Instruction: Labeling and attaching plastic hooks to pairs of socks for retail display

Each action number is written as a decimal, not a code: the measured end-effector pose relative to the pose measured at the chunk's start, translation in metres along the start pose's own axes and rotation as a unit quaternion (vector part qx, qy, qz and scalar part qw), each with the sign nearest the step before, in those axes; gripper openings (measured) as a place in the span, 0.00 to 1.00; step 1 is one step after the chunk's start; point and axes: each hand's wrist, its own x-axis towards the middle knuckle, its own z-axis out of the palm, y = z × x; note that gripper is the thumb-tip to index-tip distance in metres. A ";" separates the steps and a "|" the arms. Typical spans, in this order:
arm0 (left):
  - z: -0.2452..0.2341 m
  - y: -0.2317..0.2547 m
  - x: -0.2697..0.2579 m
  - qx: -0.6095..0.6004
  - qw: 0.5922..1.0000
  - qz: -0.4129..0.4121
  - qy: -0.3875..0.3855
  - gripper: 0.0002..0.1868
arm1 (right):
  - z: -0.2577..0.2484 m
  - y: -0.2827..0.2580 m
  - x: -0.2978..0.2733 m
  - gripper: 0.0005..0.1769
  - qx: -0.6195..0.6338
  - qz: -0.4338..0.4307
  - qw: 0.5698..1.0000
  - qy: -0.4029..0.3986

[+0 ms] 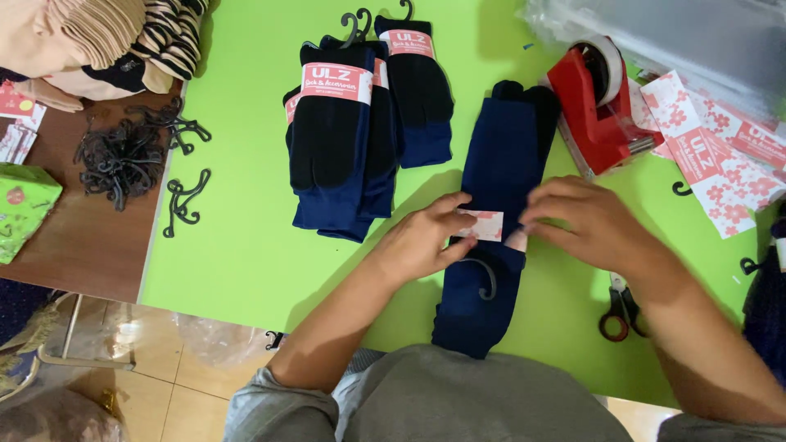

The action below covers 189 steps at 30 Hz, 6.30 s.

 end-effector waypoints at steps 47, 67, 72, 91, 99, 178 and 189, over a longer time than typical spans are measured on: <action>0.025 0.001 0.012 -0.099 0.987 -0.120 0.037 0.18 | 0.014 -0.061 0.036 0.43 -0.046 0.314 0.939 -0.135; -0.162 -0.008 0.007 0.052 0.932 -0.110 0.342 0.21 | 0.045 0.057 0.098 0.18 -0.172 0.169 0.959 0.146; -0.178 -0.092 -0.011 0.159 0.891 -0.343 0.250 0.27 | 0.049 0.059 0.115 0.18 -0.197 0.144 0.958 0.150; 0.006 0.004 0.055 -0.204 0.945 -0.182 0.179 0.35 | -0.048 0.027 0.114 0.11 0.157 0.130 0.924 0.323; 0.029 -0.073 0.075 -0.144 0.955 -0.214 0.150 0.09 | 0.005 -0.081 -0.001 0.05 0.184 -0.058 0.972 0.136; 0.008 0.002 0.016 -0.286 0.852 -0.428 0.100 0.35 | -0.008 0.102 -0.128 0.23 -0.262 0.426 0.858 0.118; 0.015 0.034 0.040 -0.153 0.910 -0.378 0.072 0.37 | -0.043 0.007 -0.026 0.20 -0.287 0.437 0.786 -0.330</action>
